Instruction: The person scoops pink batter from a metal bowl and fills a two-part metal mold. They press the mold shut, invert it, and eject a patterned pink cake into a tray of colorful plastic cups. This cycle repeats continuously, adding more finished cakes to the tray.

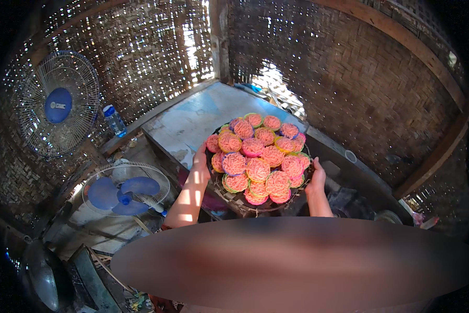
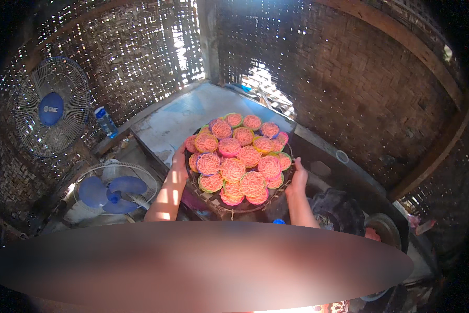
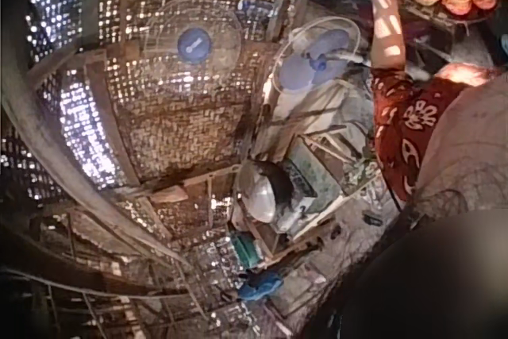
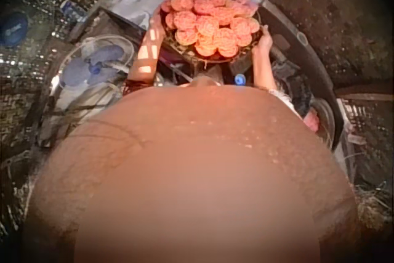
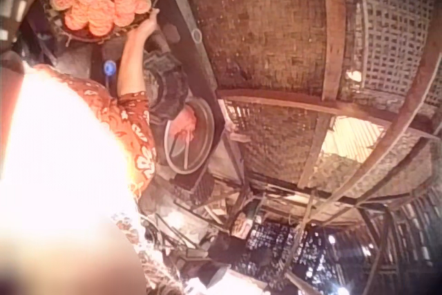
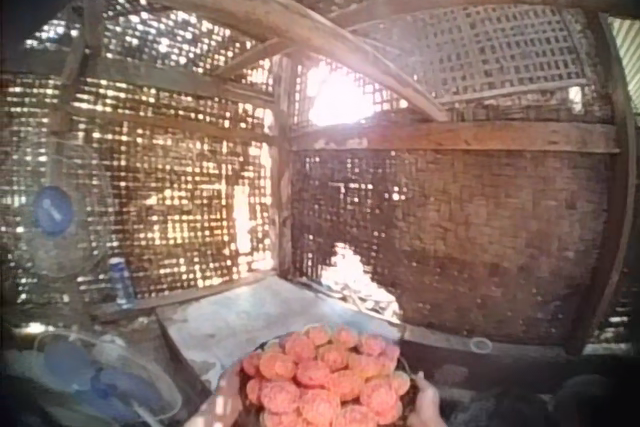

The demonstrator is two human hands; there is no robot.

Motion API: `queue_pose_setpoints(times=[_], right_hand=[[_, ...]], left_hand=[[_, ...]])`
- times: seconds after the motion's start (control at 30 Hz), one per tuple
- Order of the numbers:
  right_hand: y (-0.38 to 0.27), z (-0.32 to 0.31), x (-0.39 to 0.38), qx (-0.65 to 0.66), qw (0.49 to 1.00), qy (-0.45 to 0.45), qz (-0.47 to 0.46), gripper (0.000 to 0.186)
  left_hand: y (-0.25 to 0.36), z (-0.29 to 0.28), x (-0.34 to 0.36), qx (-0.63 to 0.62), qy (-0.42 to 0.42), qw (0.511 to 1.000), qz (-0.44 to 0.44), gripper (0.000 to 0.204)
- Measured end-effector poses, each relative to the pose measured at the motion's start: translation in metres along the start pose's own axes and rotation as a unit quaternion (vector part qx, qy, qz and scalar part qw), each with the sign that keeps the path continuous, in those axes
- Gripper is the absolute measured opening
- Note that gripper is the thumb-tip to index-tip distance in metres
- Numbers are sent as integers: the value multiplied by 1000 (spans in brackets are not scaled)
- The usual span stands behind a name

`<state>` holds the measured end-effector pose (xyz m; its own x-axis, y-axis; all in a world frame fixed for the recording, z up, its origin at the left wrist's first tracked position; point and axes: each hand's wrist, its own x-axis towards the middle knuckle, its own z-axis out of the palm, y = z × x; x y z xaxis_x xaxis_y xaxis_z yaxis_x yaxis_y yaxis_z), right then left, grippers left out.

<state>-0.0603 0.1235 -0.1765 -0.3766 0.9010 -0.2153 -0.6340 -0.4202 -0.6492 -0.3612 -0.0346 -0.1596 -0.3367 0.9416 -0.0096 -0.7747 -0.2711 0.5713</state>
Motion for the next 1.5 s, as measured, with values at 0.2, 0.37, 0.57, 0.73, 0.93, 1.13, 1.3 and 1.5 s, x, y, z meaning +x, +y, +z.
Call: queue_pose_setpoints(times=[0.2, 0.37, 0.57, 0.73, 0.93, 1.13, 1.3, 1.5], right_hand=[[50, 18, 25, 27, 1000, 5, -16, 31], [81, 14, 41, 19, 999, 31, -29, 30], [79, 21, 22, -40, 995, 57, -70, 34], [70, 9, 17, -164, 980, 82, -81, 39], [24, 10, 57, -473, 832, 59, -282, 49], [-15, 59, 112, -543, 797, -222, -140, 77], [-11, 82, 128, -529, 800, -282, -20, 88], [-12, 95, 127, -538, 784, -310, 9, 88]], left_hand=[[34, -23, 9, 10, 10, 1000, -22, 44], [50, -59, 25, 78, 78, 994, -1, 48], [60, -62, 31, 133, 96, 986, -29, 67], [59, -66, 45, 180, 116, 976, -43, 78], [59, -70, 37, 200, 128, 971, 22, 87], [51, -53, 31, 190, 217, 951, 115, 81], [51, -64, 27, 215, 210, 931, 206, 78], [53, -62, 28, 140, 228, 937, 225, 69]])
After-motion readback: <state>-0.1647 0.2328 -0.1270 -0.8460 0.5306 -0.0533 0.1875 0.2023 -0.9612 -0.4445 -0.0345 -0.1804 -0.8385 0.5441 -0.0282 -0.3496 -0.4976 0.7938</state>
